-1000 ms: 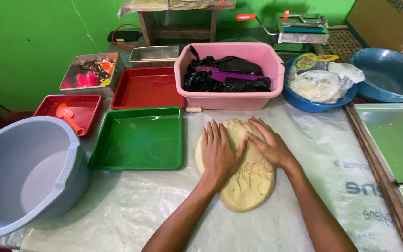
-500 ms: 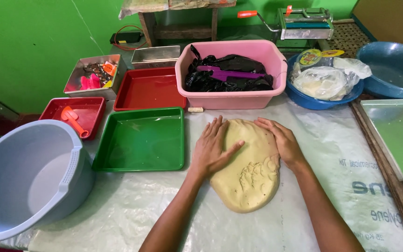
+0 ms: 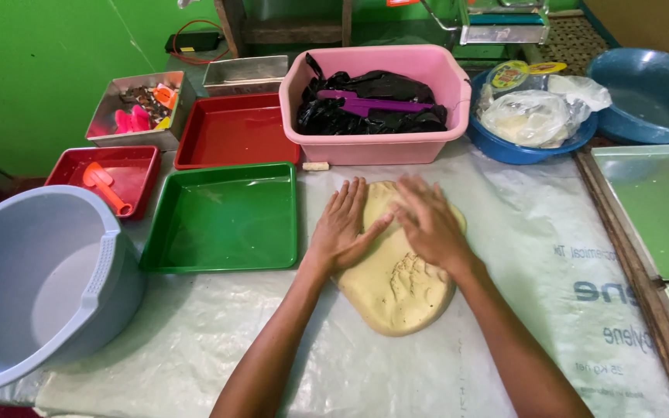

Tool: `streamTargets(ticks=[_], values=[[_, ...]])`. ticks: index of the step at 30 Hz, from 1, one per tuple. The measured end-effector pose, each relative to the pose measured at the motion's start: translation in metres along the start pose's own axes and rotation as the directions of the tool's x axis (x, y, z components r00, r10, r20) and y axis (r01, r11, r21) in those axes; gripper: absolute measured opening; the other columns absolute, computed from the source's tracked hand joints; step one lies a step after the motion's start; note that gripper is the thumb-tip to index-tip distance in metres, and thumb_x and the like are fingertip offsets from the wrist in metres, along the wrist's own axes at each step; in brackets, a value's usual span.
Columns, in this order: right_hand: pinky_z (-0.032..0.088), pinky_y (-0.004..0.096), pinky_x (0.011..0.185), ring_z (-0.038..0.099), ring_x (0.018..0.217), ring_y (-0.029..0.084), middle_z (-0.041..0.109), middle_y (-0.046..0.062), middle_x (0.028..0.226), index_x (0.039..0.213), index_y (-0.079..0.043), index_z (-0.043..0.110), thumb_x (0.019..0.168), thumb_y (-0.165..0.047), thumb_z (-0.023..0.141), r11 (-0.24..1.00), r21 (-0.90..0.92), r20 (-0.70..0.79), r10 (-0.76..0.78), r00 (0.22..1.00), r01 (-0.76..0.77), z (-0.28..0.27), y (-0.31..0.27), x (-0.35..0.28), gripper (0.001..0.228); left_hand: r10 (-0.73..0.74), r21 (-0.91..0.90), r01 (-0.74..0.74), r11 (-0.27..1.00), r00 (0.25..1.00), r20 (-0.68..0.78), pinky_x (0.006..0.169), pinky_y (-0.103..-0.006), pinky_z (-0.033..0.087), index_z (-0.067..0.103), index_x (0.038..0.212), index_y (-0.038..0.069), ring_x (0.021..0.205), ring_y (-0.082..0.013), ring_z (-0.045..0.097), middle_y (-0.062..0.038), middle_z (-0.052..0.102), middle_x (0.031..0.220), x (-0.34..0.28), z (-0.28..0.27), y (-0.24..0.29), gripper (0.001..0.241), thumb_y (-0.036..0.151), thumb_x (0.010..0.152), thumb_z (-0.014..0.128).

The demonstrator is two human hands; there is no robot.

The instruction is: Kneading and portioning dough on a workbench.

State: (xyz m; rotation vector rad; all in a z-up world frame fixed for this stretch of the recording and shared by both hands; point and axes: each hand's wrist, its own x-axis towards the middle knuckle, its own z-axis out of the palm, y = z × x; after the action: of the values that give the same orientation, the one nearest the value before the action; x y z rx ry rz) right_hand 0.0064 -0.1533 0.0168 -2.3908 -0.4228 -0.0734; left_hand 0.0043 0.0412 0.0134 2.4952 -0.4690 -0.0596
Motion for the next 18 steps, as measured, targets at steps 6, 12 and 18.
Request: streamTargets(ticks=[6, 12, 18], values=[[0.009, 0.06, 0.125, 0.033, 0.152, 0.034, 0.041, 0.018, 0.161, 0.158, -0.013, 0.04, 0.106, -0.052, 0.035, 0.99, -0.14, 0.062, 0.028, 0.998, -0.019, 0.011, 0.001, 0.004, 0.066, 0.021, 0.026, -0.019, 0.999, 0.996, -0.082, 0.128, -0.0473, 0.015, 0.031, 0.158, -0.001, 0.154, -0.0389, 0.025, -0.028, 0.032, 0.162, -0.005, 0.007, 0.001, 0.092, 0.07, 0.1, 0.026], [0.016, 0.07, 0.119, 0.04, 0.147, 0.039, 0.045, 0.02, 0.157, 0.159, -0.021, 0.04, 0.109, -0.045, 0.039, 0.937, -0.333, 0.023, -0.103, 0.994, 0.105, 0.021, 0.016, -0.002, 0.055, 0.382, 0.194, -0.332, 0.923, 0.854, -0.353, 0.123, -0.0497, 0.029, 0.059, 0.131, -0.008, 0.139, -0.0453, 0.046, -0.033, 0.053, 0.14, -0.021, 0.041, -0.012, 0.05, 0.026, 0.095, 0.064], [0.011, 0.055, 0.124, 0.03, 0.153, 0.029, 0.04, 0.012, 0.162, 0.158, -0.013, 0.033, 0.103, -0.052, 0.035, 0.959, -0.256, -0.015, -0.129, 0.992, 0.121, 0.034, 0.044, 0.007, 0.068, 0.629, 0.179, -0.648, 0.74, 0.762, 0.158, 0.127, -0.0539, 0.007, 0.042, 0.153, 0.005, 0.154, -0.0348, 0.026, -0.022, 0.034, 0.163, -0.096, 0.036, 0.017, 0.097, 0.075, 0.086, 0.044]])
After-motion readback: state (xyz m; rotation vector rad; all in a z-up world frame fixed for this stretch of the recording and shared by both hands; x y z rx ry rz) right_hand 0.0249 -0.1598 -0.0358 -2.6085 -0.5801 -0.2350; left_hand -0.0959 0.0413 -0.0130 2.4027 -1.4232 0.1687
